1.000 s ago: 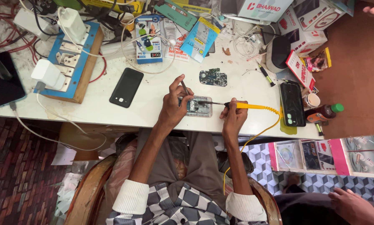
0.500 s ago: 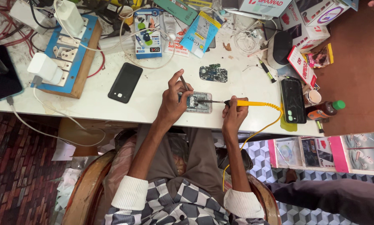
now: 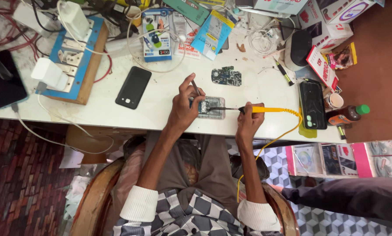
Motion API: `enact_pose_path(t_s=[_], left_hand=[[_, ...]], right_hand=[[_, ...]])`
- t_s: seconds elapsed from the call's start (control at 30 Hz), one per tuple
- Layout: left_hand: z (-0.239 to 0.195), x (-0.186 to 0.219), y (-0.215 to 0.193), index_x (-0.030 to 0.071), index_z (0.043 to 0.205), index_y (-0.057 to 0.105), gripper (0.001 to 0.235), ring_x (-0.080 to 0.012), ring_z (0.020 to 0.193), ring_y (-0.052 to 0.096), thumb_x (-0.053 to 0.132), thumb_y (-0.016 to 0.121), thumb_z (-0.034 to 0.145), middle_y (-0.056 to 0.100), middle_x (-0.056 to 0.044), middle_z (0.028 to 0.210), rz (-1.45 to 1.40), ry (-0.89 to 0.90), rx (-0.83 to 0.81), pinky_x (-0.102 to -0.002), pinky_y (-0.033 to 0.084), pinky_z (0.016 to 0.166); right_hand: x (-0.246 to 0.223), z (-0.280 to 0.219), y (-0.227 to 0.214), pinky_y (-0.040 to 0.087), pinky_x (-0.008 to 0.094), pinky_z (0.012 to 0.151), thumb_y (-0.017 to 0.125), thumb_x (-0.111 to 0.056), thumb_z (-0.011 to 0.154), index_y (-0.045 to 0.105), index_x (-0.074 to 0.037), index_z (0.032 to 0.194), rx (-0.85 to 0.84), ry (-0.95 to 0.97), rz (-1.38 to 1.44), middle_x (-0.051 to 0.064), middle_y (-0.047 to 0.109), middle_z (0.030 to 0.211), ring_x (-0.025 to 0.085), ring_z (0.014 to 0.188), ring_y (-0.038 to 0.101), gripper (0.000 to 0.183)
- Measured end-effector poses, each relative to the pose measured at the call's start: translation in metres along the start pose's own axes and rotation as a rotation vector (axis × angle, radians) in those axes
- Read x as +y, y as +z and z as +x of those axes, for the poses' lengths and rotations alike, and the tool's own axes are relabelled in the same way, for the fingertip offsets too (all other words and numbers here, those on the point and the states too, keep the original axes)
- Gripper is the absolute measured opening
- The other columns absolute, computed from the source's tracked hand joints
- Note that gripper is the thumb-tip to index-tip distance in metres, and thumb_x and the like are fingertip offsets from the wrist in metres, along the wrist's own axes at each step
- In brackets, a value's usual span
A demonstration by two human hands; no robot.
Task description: The person uses a soldering iron and tweezers to work on a small circuit board placed on a cluttered workbench. The person repeatedly applies heat to specific points on the board while holding it steady with tweezers.
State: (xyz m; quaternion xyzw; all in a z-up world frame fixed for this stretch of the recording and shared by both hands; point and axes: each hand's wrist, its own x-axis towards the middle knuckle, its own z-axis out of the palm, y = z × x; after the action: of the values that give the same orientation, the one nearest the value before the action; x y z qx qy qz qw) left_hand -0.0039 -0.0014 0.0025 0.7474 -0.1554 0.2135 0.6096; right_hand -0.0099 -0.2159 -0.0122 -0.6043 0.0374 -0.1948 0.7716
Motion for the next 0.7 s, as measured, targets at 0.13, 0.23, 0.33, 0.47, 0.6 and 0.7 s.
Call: enact_pose_path(t_s=[0.13,0.23,0.33,0.47,0.6,0.7], left_hand=[[0.0006,-0.0032,0.0001,0.013,0.158,0.019,0.079,-0.0243,0.101,0.078,-0.008,0.066,0.098,0.075,-0.012,0.102,-0.01,0.031,-0.006,-0.037,0.063,0.091],[-0.0002,-0.0062,0.0001,0.014,0.158,0.019,0.079,-0.0243,0.1,0.078,-0.008,0.066,0.098,0.075,-0.011,0.102,-0.019,0.014,-0.01,-0.037,0.063,0.091],[-0.0004,-0.0054,-0.0002,0.013,0.158,0.02,0.079,-0.0248,0.1,0.078,-0.008,0.067,0.097,0.075,-0.011,0.102,-0.013,0.015,-0.004,-0.037,0.062,0.091],[0.0008,-0.0015,0.0003,0.013,0.158,0.022,0.081,-0.0246,0.099,0.078,-0.008,0.069,0.095,0.075,-0.012,0.101,-0.003,0.007,0.011,-0.037,0.062,0.09],[-0.0011,-0.0052,0.0013,0.013,0.158,0.022,0.081,-0.0243,0.099,0.078,-0.008,0.069,0.096,0.075,-0.012,0.102,-0.002,0.027,0.018,-0.036,0.061,0.09],[-0.0012,-0.0063,0.0026,0.013,0.158,0.021,0.081,-0.0241,0.1,0.078,-0.009,0.068,0.097,0.075,-0.012,0.102,-0.022,0.003,0.013,-0.036,0.062,0.091]], right_hand=[[-0.0023,0.0013,0.0019,0.032,0.022,0.043,0.056,-0.017,0.109,0.04,-0.01,0.094,0.028,0.036,-0.019,-0.002,0.043,0.068,0.004,0.051,0.04,0.023],[-0.0023,0.0014,0.0024,0.033,0.023,0.043,0.057,-0.016,0.108,0.041,-0.01,0.094,0.024,0.027,-0.039,-0.002,0.043,0.068,0.005,0.05,0.041,0.022],[-0.0021,0.0001,0.0024,0.034,0.023,0.043,0.057,-0.016,0.108,0.042,-0.009,0.095,0.01,0.01,-0.035,-0.001,0.045,0.069,0.005,0.051,0.041,0.021],[-0.0006,0.0027,0.0024,0.034,0.024,0.042,0.058,-0.015,0.107,0.042,-0.009,0.094,0.025,0.02,-0.013,-0.001,0.044,0.067,0.007,0.049,0.041,0.022],[0.0038,0.0051,-0.0025,0.038,0.025,0.045,0.059,-0.017,0.108,0.044,-0.008,0.095,0.033,0.035,0.078,0.0,0.046,0.069,0.008,0.052,0.044,0.022],[0.0024,0.0077,-0.0043,0.038,0.024,0.045,0.059,-0.019,0.108,0.045,-0.008,0.096,0.058,0.046,0.122,0.001,0.047,0.066,0.008,0.05,0.044,0.022]])
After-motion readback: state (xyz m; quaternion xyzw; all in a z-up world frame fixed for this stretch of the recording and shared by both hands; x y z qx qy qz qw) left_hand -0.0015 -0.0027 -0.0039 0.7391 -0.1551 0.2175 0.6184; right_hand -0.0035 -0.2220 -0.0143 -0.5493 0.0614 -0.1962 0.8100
